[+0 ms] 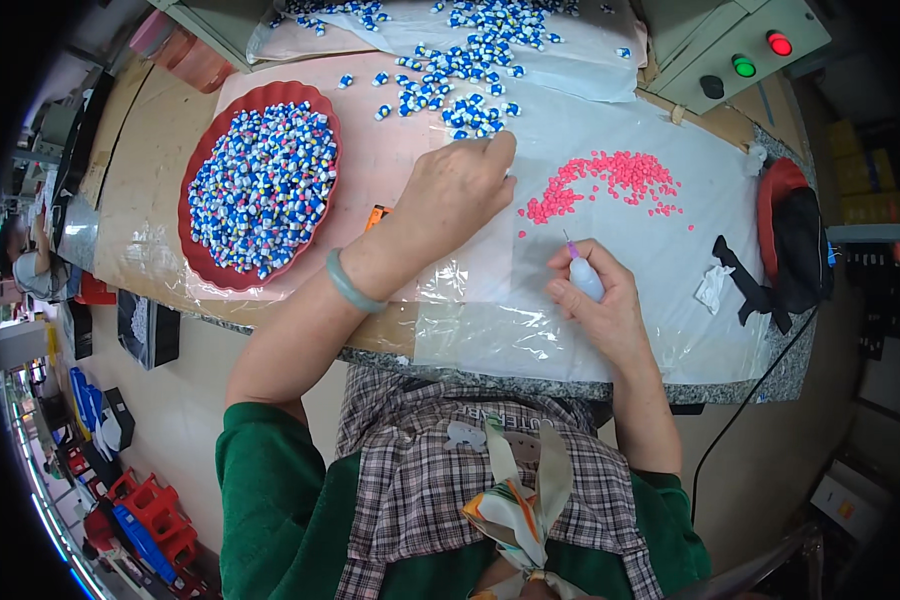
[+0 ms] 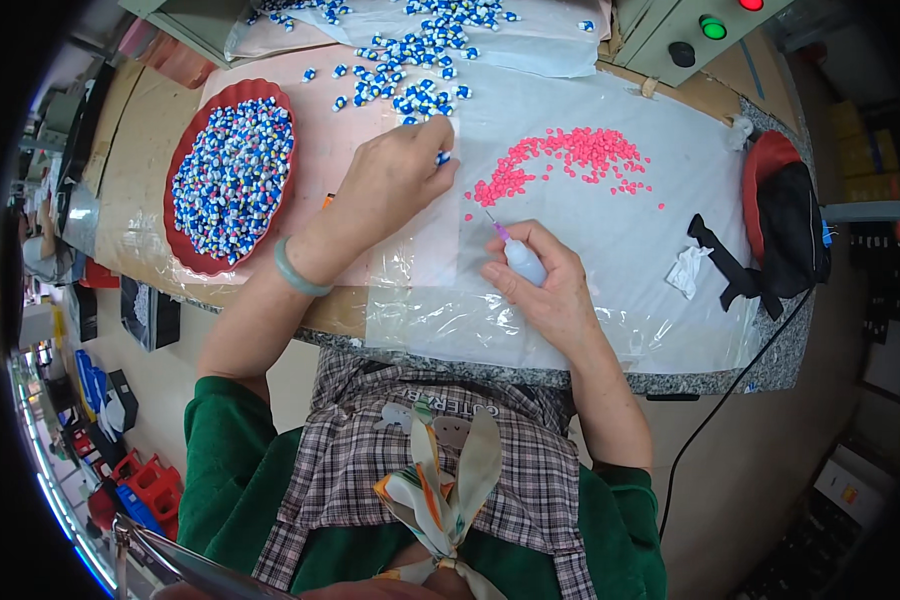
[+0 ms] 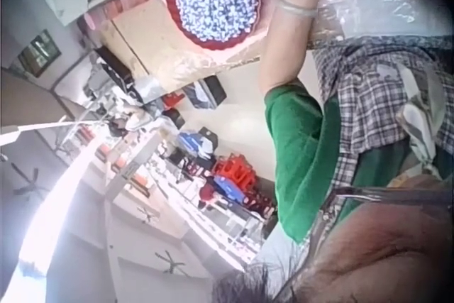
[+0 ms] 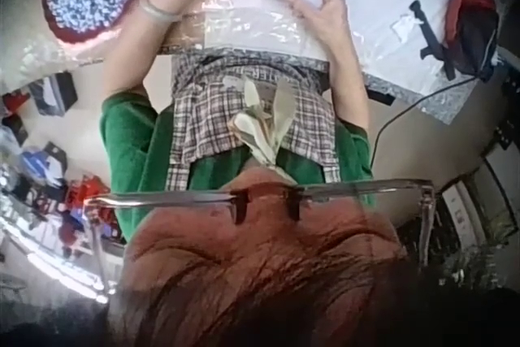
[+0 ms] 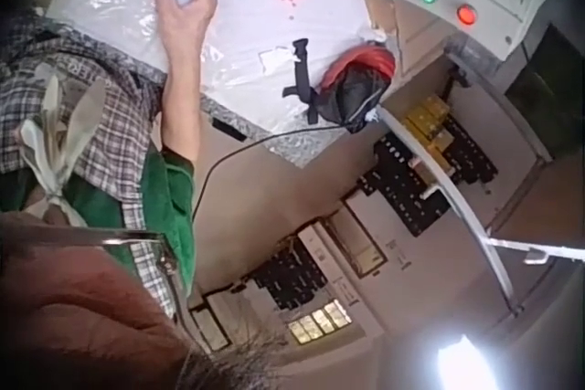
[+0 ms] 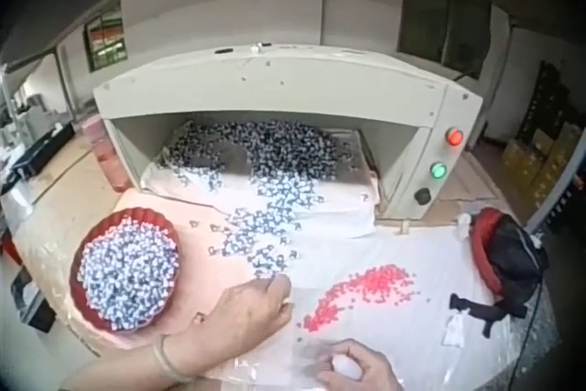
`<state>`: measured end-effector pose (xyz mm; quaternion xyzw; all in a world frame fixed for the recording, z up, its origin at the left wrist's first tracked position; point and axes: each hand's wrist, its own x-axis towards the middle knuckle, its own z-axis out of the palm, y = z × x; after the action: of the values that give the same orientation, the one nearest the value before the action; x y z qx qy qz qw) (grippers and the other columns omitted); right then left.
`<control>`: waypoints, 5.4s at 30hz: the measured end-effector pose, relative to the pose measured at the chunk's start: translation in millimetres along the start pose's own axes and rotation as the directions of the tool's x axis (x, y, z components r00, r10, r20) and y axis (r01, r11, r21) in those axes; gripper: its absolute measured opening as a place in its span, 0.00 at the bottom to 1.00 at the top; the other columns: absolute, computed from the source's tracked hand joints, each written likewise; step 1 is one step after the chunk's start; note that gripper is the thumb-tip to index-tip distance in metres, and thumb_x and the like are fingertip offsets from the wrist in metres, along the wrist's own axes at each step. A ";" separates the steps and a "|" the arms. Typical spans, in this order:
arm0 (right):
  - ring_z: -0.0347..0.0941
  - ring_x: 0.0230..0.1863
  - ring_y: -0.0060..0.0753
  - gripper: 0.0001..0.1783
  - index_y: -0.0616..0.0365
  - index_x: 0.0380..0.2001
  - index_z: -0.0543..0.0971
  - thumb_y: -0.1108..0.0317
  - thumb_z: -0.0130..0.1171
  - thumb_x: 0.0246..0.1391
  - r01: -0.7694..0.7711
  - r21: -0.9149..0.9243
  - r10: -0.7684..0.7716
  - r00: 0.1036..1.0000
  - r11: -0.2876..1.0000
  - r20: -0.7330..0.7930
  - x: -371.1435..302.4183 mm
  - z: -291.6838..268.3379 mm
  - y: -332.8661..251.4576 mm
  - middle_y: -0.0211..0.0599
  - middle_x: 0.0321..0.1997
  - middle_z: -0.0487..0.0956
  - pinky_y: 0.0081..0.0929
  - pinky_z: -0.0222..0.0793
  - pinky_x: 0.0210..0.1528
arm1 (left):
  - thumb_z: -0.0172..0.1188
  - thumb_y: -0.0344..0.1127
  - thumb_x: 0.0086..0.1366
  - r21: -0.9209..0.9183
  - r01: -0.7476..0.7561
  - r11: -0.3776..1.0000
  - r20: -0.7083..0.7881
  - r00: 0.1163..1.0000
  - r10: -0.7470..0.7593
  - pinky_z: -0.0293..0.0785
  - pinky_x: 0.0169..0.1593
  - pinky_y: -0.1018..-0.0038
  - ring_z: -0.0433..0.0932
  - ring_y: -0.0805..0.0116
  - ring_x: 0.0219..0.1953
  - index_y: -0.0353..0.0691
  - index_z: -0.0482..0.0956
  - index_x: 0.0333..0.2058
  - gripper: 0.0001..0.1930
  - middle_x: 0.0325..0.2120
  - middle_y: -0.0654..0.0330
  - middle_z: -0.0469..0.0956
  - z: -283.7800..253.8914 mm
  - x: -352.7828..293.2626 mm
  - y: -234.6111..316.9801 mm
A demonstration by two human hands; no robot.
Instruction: Applying adhesive to small circular components on a workbench in a factory setting.
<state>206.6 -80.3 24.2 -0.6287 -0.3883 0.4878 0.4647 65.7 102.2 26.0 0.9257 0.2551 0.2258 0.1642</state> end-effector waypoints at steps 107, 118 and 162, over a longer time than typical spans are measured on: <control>0.75 0.27 0.23 0.07 0.63 0.32 0.73 0.81 0.61 0.52 0.089 0.091 -0.098 0.990 0.992 0.106 9.2 22.0 -31.7 0.38 0.33 0.77 0.19 0.72 0.28 | 0.58 0.27 0.64 -0.808 0.433 0.399 0.324 0.893 -0.313 0.68 0.34 0.81 0.76 0.79 0.34 0.36 0.78 0.48 0.14 0.33 0.61 0.80 -18.9 -112.6 40.3; 0.73 0.25 0.18 0.09 0.61 0.32 0.72 0.79 0.64 0.51 -0.010 0.073 0.005 0.997 0.997 0.072 0.5 31.8 -22.4 0.32 0.28 0.77 0.16 0.71 0.26 | 0.60 0.23 0.59 -0.689 0.158 0.708 0.044 0.983 -0.177 0.73 0.33 0.74 0.78 0.65 0.31 0.35 0.79 0.45 0.14 0.33 0.54 0.79 -13.5 -106.0 48.3; 0.66 0.21 0.13 0.05 0.59 0.31 0.73 0.75 0.60 0.53 0.069 0.050 -0.069 0.998 0.996 -0.003 1.7 10.3 -4.4 0.25 0.24 0.72 0.15 0.64 0.23 | 0.62 0.31 0.55 0.050 -0.065 0.997 -0.024 0.998 0.066 0.74 0.36 0.62 0.78 0.51 0.34 0.37 0.72 0.33 0.10 0.29 0.50 0.77 1.5 -0.4 -19.6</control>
<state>196.9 -75.4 27.1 -0.6036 -0.3971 0.4805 0.4972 58.4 117.7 16.5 0.9344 0.2323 0.2364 0.1307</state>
